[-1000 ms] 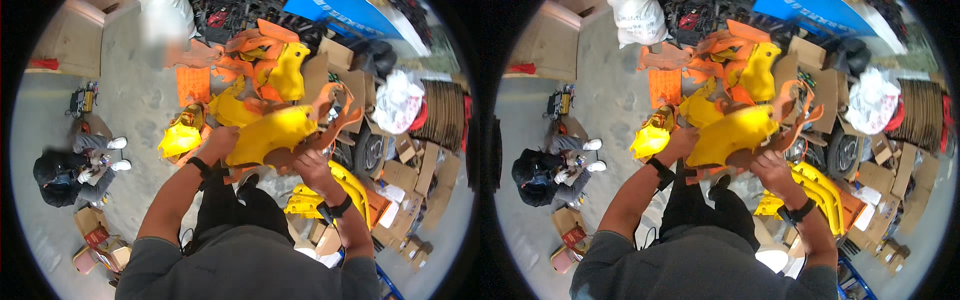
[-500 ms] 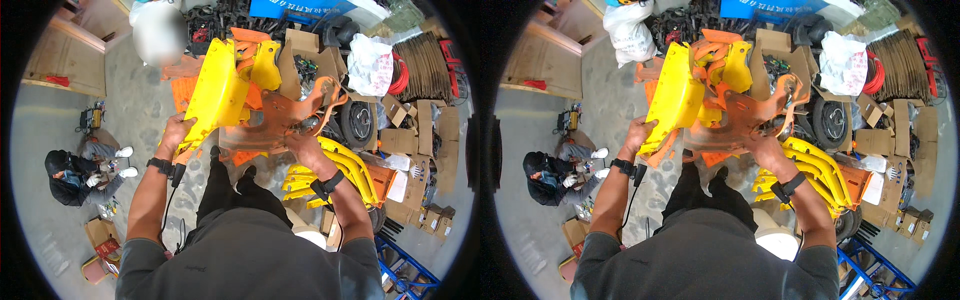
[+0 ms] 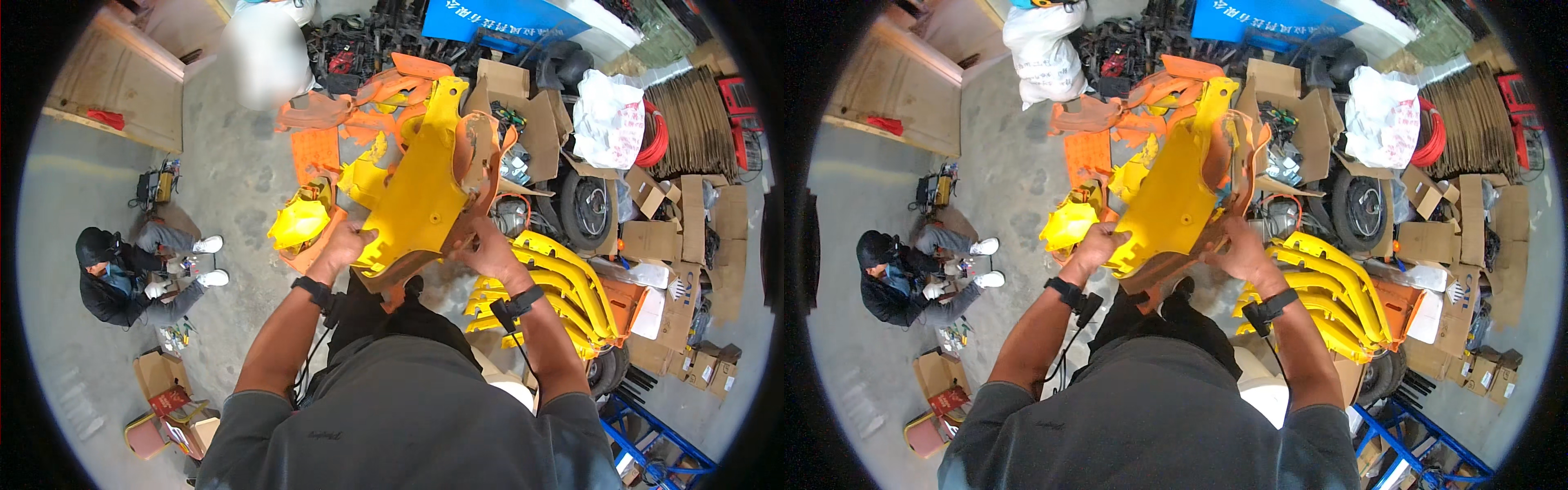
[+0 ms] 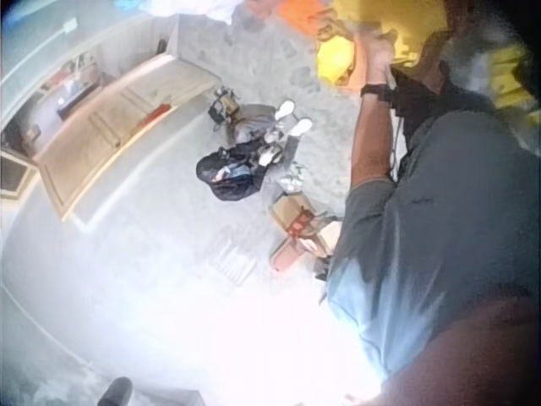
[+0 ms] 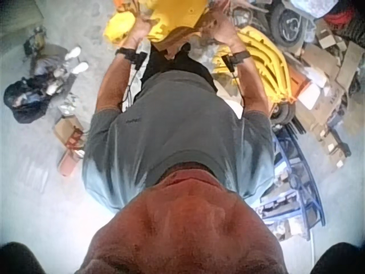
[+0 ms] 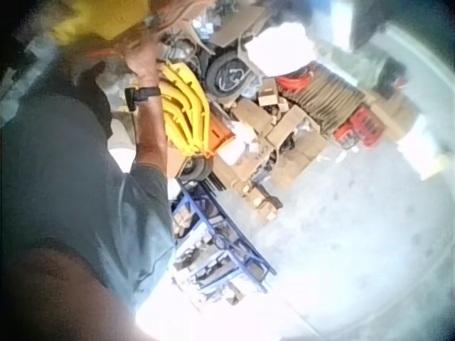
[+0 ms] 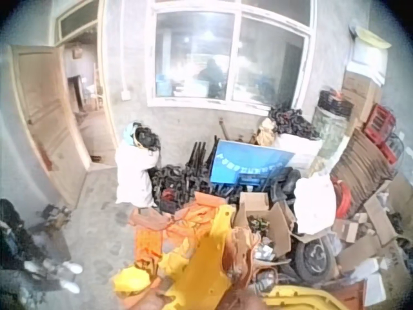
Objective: Sorting and inspecting plastic motorcycle body panels and fairings on a shop floor.
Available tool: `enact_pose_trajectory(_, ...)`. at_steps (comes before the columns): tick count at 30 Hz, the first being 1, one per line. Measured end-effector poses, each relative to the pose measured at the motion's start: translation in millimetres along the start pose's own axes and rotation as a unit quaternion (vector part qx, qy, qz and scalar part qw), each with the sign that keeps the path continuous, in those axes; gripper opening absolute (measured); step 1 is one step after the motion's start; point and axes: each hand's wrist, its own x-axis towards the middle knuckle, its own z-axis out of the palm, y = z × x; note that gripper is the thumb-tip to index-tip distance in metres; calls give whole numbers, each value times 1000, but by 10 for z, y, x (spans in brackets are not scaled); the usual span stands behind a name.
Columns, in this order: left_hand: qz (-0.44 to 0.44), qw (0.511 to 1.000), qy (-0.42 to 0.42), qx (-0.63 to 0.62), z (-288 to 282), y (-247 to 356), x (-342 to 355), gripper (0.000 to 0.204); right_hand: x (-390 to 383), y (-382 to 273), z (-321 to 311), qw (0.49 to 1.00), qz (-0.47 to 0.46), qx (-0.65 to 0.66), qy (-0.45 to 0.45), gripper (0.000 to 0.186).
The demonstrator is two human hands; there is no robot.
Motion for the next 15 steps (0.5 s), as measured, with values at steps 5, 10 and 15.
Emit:
enact_pose_trajectory(5, -4, 1000, 16, 24, 111, -112, 12, 22, -15, -101, 165, 997, 67, 46, -16, 45)
enact_pose_trajectory(10, -36, 999, -8, -31, 90, -195, 88, 21, -3, -191, 172, 994, 54, 96, 4, 48)
enact_pose_trajectory(15, -18, 996, -10, 84, -7, -47, 79, 27, 30, -339, 21, 990, 62, 122, -20, 53)
